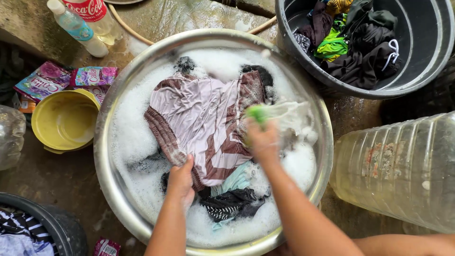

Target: The person washes clothes in a basin of soapy water, scrubbing a garment with a green brush and their hands before rinsing it.

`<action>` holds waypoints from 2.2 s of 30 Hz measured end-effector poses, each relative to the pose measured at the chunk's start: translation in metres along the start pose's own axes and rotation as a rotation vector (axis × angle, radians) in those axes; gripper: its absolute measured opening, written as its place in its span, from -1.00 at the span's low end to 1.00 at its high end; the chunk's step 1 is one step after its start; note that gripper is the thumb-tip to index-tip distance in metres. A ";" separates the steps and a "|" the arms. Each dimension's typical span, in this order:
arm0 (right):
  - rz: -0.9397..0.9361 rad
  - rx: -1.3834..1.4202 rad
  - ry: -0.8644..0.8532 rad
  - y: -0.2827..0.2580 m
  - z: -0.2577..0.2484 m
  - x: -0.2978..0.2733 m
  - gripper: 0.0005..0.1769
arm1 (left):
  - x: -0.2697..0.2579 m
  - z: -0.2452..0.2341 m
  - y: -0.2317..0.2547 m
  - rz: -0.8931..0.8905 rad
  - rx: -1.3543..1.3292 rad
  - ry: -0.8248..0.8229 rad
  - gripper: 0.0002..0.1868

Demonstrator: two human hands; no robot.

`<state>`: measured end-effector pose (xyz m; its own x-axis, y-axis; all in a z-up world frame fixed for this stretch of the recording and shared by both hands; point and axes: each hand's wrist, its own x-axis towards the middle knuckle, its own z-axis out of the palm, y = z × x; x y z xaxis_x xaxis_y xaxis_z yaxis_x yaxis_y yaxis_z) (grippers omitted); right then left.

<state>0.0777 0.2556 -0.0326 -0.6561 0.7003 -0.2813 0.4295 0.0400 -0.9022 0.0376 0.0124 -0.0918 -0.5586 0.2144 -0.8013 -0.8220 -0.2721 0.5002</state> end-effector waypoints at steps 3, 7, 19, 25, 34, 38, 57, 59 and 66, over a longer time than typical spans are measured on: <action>0.107 -0.788 -0.247 -0.022 0.039 -0.012 -0.40 | 0.008 0.011 -0.006 0.121 0.024 0.092 -0.58; -0.028 -0.875 -0.501 0.001 0.028 0.016 -0.41 | 0.009 -0.015 -0.012 0.265 0.117 0.267 -0.65; -0.118 -1.314 -0.801 -0.044 0.021 0.010 -0.49 | 0.016 -0.010 -0.033 0.221 0.180 0.328 -0.48; -0.138 -1.456 -0.959 -0.022 0.051 -0.033 -0.55 | 0.026 -0.019 -0.048 0.280 0.318 0.357 -0.45; -0.276 -1.387 -0.667 0.014 0.012 0.035 -0.52 | 0.049 -0.062 -0.106 0.271 0.637 0.438 -0.36; -0.389 -1.329 -0.967 0.034 0.038 -0.085 -0.66 | 0.048 -0.063 -0.102 0.310 0.613 0.406 -0.40; 0.095 -1.065 -0.506 0.010 -0.026 0.080 -0.66 | 0.021 -0.052 -0.095 0.152 0.683 0.420 -0.22; -0.115 -1.036 -0.335 -0.012 -0.019 0.081 -0.45 | 0.015 -0.053 -0.096 0.183 0.564 0.273 -0.32; -0.204 -1.204 -0.921 -0.020 0.082 -0.027 -0.51 | 0.013 -0.061 -0.103 0.386 0.707 0.296 -0.36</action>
<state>0.0354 0.1775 -0.0337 -0.7144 -0.0429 -0.6984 0.2216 0.9329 -0.2840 0.1214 -0.0137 -0.1740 -0.8425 -0.0529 -0.5362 -0.5110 0.3940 0.7640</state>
